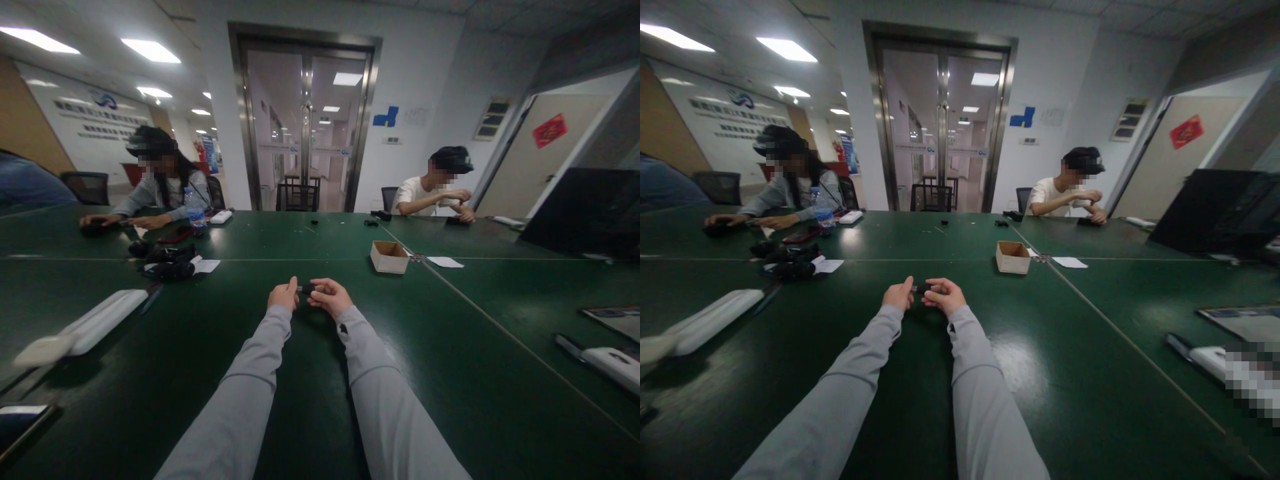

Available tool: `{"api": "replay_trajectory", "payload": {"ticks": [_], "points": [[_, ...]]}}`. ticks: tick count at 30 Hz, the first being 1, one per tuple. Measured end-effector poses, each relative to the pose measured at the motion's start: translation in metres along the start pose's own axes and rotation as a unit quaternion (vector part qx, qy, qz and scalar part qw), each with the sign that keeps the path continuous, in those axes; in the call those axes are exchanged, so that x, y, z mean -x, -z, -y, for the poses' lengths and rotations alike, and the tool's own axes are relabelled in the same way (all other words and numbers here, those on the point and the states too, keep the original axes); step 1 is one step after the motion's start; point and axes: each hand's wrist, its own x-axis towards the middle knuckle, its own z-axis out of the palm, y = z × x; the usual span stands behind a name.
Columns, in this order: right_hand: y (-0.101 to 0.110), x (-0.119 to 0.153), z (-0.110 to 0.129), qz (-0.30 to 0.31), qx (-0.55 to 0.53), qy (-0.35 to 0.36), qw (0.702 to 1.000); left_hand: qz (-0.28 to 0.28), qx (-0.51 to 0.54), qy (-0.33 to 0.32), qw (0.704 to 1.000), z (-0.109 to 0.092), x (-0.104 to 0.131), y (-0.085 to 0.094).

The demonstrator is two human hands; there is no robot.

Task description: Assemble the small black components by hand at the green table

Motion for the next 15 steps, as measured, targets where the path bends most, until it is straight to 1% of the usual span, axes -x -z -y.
{"api": "replay_trajectory", "payload": {"ticks": [4, 7, 11, 15], "points": [[0.001, -0.002, -0.001, -0.011, -0.004, -0.011, 1.0, -0.007, 0.004, -0.018, 1.0, -0.001, 0.004, -0.002], [0.002, -0.003, -0.002, -0.03, -0.01, -0.014, 0.999, -0.009, 0.022, -0.04, 0.999, 0.002, 0.004, -0.004], [0.001, -0.003, -0.003, -0.056, -0.015, -0.019, 0.998, 0.005, 0.087, -0.06, 0.994, 0.008, -0.001, -0.008], [0.001, -0.004, -0.002, -0.077, -0.022, -0.02, 0.997, 0.026, 0.155, -0.089, 0.984, 0.01, -0.004, -0.01]]}}
